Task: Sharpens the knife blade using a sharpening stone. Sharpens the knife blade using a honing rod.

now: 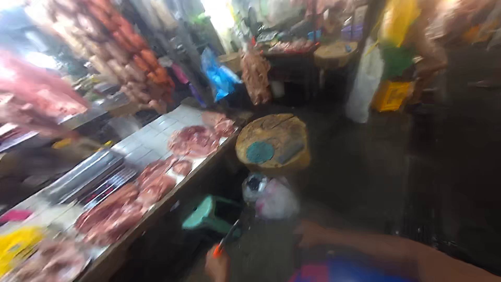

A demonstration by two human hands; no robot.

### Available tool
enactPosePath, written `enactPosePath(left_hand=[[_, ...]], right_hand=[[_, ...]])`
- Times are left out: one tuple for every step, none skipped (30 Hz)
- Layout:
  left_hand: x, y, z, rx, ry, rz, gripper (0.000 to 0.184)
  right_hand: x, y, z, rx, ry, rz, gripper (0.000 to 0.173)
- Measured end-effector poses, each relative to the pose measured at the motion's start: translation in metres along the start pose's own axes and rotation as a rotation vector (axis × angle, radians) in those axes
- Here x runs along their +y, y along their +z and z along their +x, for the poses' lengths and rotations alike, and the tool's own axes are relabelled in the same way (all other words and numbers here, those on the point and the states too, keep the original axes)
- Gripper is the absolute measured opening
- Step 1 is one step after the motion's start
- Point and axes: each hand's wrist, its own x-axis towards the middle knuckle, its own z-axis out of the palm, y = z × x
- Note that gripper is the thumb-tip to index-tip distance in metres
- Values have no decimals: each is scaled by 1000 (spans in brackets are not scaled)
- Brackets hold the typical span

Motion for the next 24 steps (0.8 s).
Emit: enactPosePath(left_hand=[[11, 5, 1, 20, 5, -11, 38], [19, 11, 4, 27, 13, -23, 35], [26, 16, 9, 22, 11, -34, 35], [32, 22, 15, 15, 13, -45, 36], [35, 30, 20, 21, 37, -63, 34], [40, 36, 24, 25, 57, -85, 33], [45, 41, 26, 32, 70, -105, 32], [52, 45, 27, 42, 79, -128, 31], [56, 49, 28, 48, 80, -148, 32], [59, 54, 30, 48, 79, -162, 33], [60, 58, 32, 54, 82, -173, 33], [63, 62, 35, 62, 86, -178, 34], [64, 66, 38, 73, 93, -181, 35], [67, 69, 40, 89, 102, -184, 34], [71, 72, 43, 106, 111, -186, 33], [78, 74, 48, 121, 120, -191, 32], [86, 76, 51, 130, 127, -198, 31], [93, 78, 52, 130, 127, -205, 31], [100, 81, 53, 130, 129, -217, 32], [107, 86, 55, 134, 138, -226, 32], [115, 91, 57, 136, 148, -236, 32], [122, 96, 57, 134, 156, -242, 32], [128, 99, 58, 127, 159, -249, 32], [133, 102, 59, 116, 158, -253, 33]], right_hand=[[-14, -1, 4, -33, -6, 27, 39], [-30, -5, 9, -47, -4, 58, 42], [-48, -12, 14, -41, 4, 100, 46], [-68, -21, 17, -13, 12, 157, 48], [-88, -33, 19, 27, 14, 226, 49], [-109, -44, 20, 76, 7, 301, 48], [-128, -55, 20, 130, -10, 370, 46], [-143, -63, 21, 188, -33, 429, 44], [-151, -67, 21, 245, -56, 476, 44], [-153, -65, 20, 289, -72, 499, 43], [-147, -59, 20, 315, -78, 496, 43], [-133, -50, 18, 317, -69, 467, 43], [-116, -40, 15, 299, -36, 418, 46], [-99, -32, 11, 266, 17, 372, 48], [-88, -29, 7, 238, 65, 340, 49], [-85, -33, 4, 239, 88, 325, 49], [-92, -43, 1, 266, 79, 331, 47], [-103, -57, -2, 322, 39, 361, 45], [-116, -70, -4, 400, -26, 404, 42], [-125, -80, -3, 491, -115, 457, 37], [-128, -85, -1, 577, -202, 506, 32], [-124, -85, 1, 623, -240, 523, 31], [-114, -81, 1, 622, -219, 505, 32], [-99, -74, 0, 571, -134, 467, 36]])
